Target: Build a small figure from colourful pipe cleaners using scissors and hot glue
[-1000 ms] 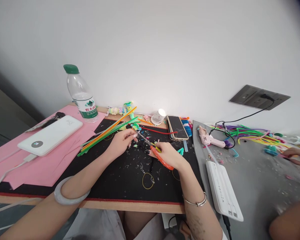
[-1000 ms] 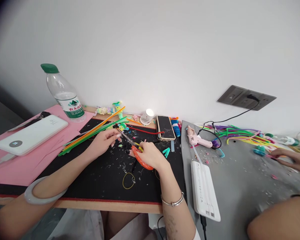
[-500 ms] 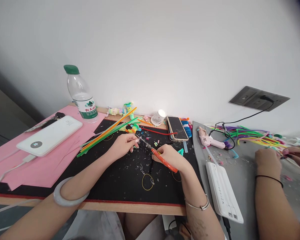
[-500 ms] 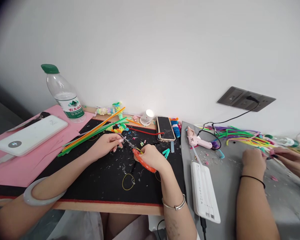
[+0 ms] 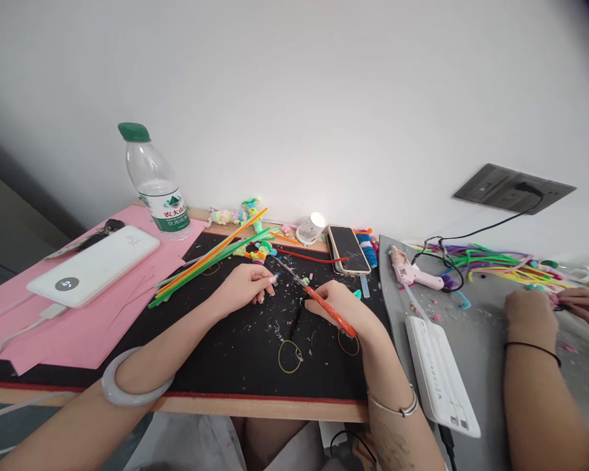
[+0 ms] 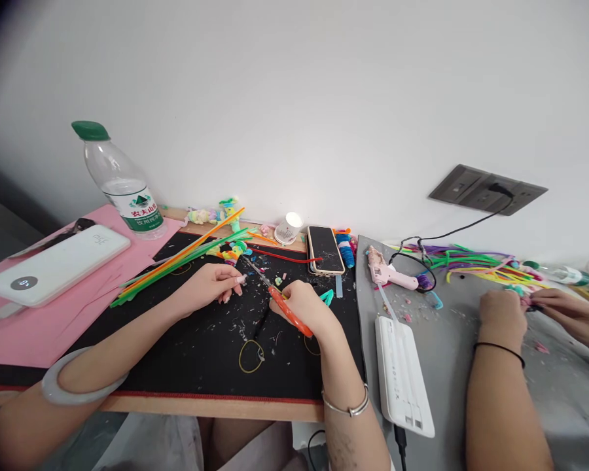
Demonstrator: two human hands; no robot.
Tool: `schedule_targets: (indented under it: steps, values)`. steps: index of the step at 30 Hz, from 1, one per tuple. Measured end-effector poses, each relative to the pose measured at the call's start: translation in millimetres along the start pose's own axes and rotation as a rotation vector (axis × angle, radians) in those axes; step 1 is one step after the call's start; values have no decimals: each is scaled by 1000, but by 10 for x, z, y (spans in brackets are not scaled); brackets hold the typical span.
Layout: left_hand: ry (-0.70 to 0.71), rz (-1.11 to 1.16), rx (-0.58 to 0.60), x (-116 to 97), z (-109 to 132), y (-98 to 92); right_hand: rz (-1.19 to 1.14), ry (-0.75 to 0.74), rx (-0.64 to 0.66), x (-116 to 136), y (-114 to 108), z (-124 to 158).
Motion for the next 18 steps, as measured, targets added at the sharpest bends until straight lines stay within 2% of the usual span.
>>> schedule_targets:
  steps: [10,18]
  values:
    - [-119,281,-103,0,15,-101,-48,-116,-23,21,-110,15]
    - [-104,219,-116,28,-6,-117,7,-146,34,16,15,20]
Point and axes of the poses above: each hand's wrist, its own z-axis away from the middle knuckle, its own y-axis out of the palm, x = y × z, the point moved 7 cm from there along -z, towards the middle knuckle, and after that the axes turned 8 degrees about -x, right-handed, at the moved point
